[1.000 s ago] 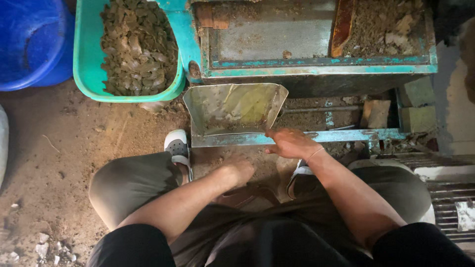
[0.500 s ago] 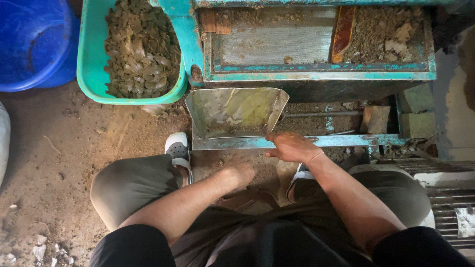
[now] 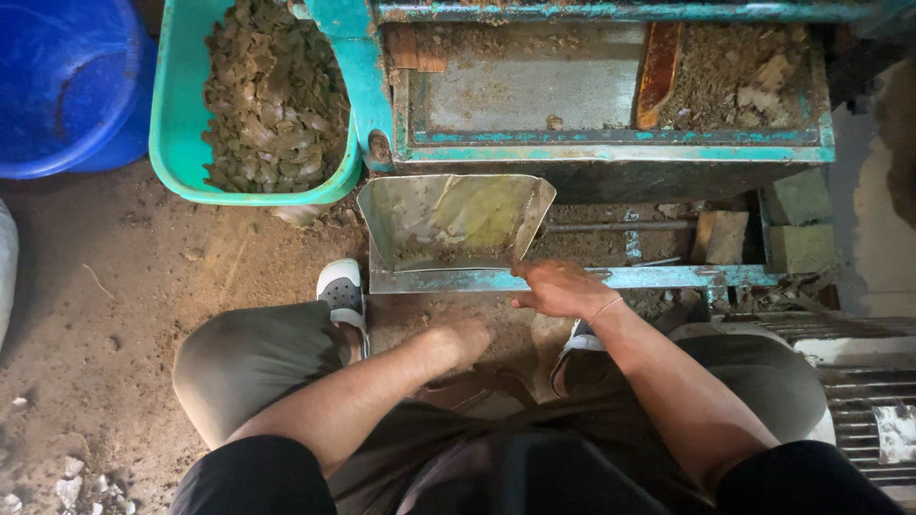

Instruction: The person sits in front of a brick molding machine and scrapes wet clay residue off its mesh screen using a wooden block, working across the screen surface. They occasionally scoop collected material with a metal scoop, reposition a green basin of clay, and clear debris from the machine tray.

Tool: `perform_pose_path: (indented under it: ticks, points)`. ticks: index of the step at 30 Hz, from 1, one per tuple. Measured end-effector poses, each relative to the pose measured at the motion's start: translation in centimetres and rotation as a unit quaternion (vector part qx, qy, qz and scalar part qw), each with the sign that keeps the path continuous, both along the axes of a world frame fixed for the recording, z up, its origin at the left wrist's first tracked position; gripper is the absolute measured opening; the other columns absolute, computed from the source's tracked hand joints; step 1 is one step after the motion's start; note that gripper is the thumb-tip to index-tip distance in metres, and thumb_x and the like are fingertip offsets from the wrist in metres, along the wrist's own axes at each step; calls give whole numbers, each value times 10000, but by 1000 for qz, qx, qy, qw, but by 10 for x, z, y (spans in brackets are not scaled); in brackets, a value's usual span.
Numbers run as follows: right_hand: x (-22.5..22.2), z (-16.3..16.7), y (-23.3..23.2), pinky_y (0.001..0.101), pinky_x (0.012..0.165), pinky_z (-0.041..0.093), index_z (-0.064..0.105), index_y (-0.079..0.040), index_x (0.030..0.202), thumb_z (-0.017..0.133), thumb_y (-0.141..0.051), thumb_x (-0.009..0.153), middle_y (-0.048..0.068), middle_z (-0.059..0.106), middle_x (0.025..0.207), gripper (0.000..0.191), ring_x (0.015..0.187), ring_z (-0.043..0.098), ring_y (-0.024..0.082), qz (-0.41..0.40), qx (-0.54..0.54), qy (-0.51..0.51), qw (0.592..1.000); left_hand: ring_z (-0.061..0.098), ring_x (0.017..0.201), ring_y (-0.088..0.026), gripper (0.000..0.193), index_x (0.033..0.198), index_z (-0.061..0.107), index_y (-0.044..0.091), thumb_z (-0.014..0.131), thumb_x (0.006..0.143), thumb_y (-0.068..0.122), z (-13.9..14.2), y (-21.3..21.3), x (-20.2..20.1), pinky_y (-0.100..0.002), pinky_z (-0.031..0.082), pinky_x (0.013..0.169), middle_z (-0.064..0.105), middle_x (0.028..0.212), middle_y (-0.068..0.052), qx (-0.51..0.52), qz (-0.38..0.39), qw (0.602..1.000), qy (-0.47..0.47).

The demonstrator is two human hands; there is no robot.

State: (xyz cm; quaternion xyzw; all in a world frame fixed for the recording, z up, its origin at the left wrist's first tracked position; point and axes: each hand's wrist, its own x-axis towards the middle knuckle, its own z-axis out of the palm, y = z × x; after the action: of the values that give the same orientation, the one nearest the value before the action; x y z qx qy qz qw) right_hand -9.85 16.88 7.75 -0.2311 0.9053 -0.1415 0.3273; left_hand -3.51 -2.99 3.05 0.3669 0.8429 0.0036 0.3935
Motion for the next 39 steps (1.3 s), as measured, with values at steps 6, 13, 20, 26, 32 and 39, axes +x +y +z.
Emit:
perform_pose_path:
  ticks: [6,13,20,26,32,39]
  points:
    - [2,-7,0,536,960,501,587,-90,1331,711,-445,886,230,706,1178,583,1142,652,422,9,-7,7,1000,547,1366,-306,481,1286,681,104,771,814,126,0,-1,0,-545,416,1123,632,1411,-126,-20,-20,1000,-13]
    - [2,-9,1,528,977,500,585,-100,1339,711,-446,887,217,701,1201,583,1161,648,408,11,-2,11,1000,537,1361,-310,499,1278,687,121,788,790,111,-4,-2,0,-549,402,1124,623,1402,-125,-17,-27,999,-4]
    - [1,-4,-3,528,991,493,578,-104,1351,705,-438,889,203,689,1244,585,1193,636,400,4,0,-7,1000,488,1412,-330,525,1315,675,141,776,800,111,-2,-2,-2,-553,367,1158,579,1461,-134,-25,-8,999,-21]
    - [0,2,-5,530,1009,478,575,-99,1358,710,-433,893,210,685,1245,588,1206,623,402,-2,9,-18,1000,399,1458,-336,620,1378,610,138,799,789,93,14,0,-4,-569,281,1199,485,1521,-153,-42,-7,998,-37]
    - [0,5,-6,522,1000,488,583,-96,1349,713,-430,891,207,697,1226,581,1191,638,394,-2,10,-15,1000,460,1429,-329,538,1332,648,105,777,810,95,17,1,-6,-588,299,1201,539,1486,-155,-45,-21,998,-38]
    - [0,0,-6,522,994,492,591,-98,1342,716,-420,888,208,699,1219,570,1185,639,398,0,9,-8,1000,578,1317,-341,541,1346,628,124,746,819,82,3,-3,-6,-594,342,1169,667,1327,-148,-37,-8,998,-44]
